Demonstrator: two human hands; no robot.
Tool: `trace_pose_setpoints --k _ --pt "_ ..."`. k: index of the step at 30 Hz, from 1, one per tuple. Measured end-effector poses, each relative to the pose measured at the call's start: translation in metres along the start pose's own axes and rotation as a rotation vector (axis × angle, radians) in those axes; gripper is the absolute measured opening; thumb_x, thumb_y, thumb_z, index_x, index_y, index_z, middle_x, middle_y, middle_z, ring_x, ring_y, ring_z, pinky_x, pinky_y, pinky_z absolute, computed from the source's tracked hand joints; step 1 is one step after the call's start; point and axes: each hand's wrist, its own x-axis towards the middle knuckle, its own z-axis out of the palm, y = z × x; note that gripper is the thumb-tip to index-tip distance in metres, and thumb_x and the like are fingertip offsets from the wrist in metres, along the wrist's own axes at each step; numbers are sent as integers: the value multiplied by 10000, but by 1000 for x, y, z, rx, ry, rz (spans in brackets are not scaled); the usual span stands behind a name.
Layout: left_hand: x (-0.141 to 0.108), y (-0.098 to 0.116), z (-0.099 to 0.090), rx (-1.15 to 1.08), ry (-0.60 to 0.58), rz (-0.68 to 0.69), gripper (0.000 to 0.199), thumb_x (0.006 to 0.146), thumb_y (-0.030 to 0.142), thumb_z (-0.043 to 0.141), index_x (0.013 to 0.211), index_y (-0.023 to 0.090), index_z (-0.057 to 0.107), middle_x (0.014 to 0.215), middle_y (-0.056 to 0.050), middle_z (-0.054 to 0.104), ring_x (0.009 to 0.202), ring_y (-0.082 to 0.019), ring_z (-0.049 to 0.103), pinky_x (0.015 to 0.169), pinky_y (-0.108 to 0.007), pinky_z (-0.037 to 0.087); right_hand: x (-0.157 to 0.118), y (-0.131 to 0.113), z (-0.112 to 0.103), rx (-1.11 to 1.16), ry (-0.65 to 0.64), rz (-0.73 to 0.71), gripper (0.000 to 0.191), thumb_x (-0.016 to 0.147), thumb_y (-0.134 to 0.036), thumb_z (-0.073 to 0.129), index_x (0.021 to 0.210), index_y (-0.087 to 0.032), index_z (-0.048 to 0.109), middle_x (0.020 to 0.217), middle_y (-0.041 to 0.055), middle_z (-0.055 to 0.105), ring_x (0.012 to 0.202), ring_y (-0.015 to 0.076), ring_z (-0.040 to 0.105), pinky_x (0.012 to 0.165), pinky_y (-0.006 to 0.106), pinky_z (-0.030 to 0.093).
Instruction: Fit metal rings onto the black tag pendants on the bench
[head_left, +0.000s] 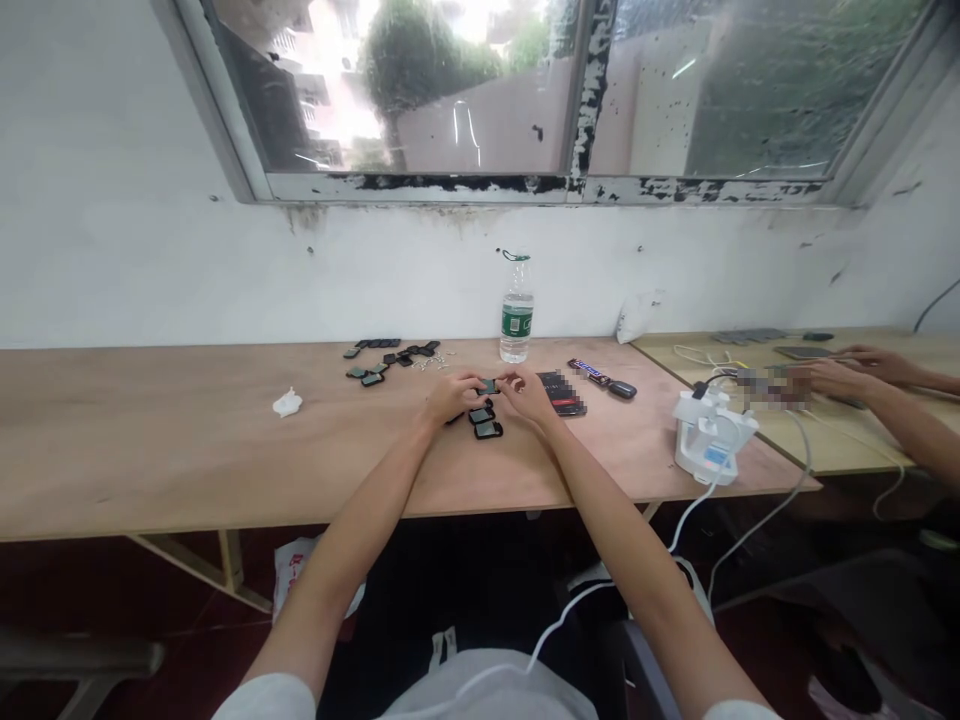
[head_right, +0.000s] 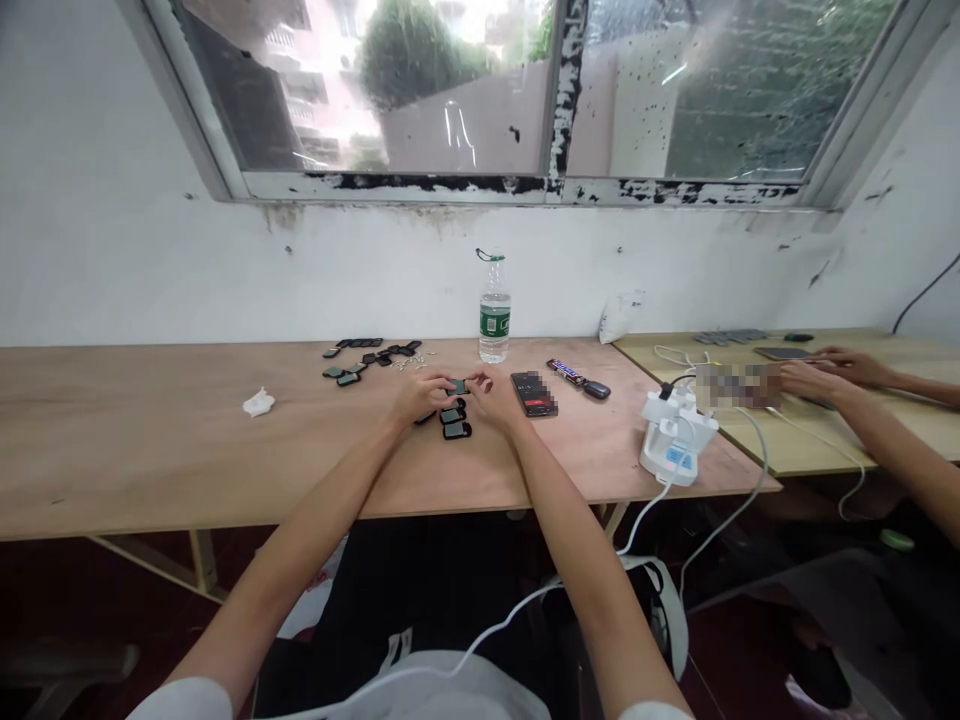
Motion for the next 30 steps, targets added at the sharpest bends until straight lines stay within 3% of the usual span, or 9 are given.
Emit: trace_pose_setpoints --k 6,12,16,19,23,26,30 --pt "-1 -3 0 -11 50 -29 84 867 212 863 949 216 845 1132 -83 843 964 -229 812 921 -339 655 -4 5 -1 156 -189 1 445 845 -402 839 1222 -234 672 1198 96 792 1135 257 763 1002 413 630" --pt "-3 -2 2 -57 65 -50 88 847 201 871 929 211 842 1081 -68 852 874 -206 807 864 -323 663 -2 8 5 145 -186 31 325 884 -358 811 1166 -218 730 1025 82 827 948 254 797 910 414 663" --pt "-3 -6 2 -61 90 -89 68 854 232 862 912 208 839 1049 -70 856 817 -205 797 831 -336 665 1 8 2 66 -186 -3 331 944 -300 736 1262 -218 775 1192 111 825 1026 255 792 957 417 652" --pt "-4 -10 0 -63 124 -150 76 839 258 870 869 201 830 1003 -75 858 800 -215 792 810 -347 667 5 11 -11 -26 -109 -7 353 984 -239 624 1291 -216 796 1362 129 773 1124 250 761 1016 416 629" --pt "-4 -11 -4 -77 151 -204 100 854 295 863 877 202 836 1013 -81 860 805 -216 790 808 -347 668 7 14 -27 -96 21 22 422 971 -183 554 1318 -204 793 1353 133 751 1051 220 745 976 383 632" --pt "-3 -6 -5 -75 143 -178 108 862 307 870 887 207 839 1031 -88 858 855 -231 797 877 -375 669 4 9 -23 -68 -40 -21 403 959 -206 600 1318 -208 784 1327 126 751 1032 213 747 917 353 642" --pt "0 3 -6 -85 108 -133 105 872 309 871 904 213 841 1067 -92 855 953 -256 807 943 -401 661 0 0 -3 -21 -150 -72 362 952 -270 700 1300 -226 787 1280 113 778 1087 237 753 957 382 646"
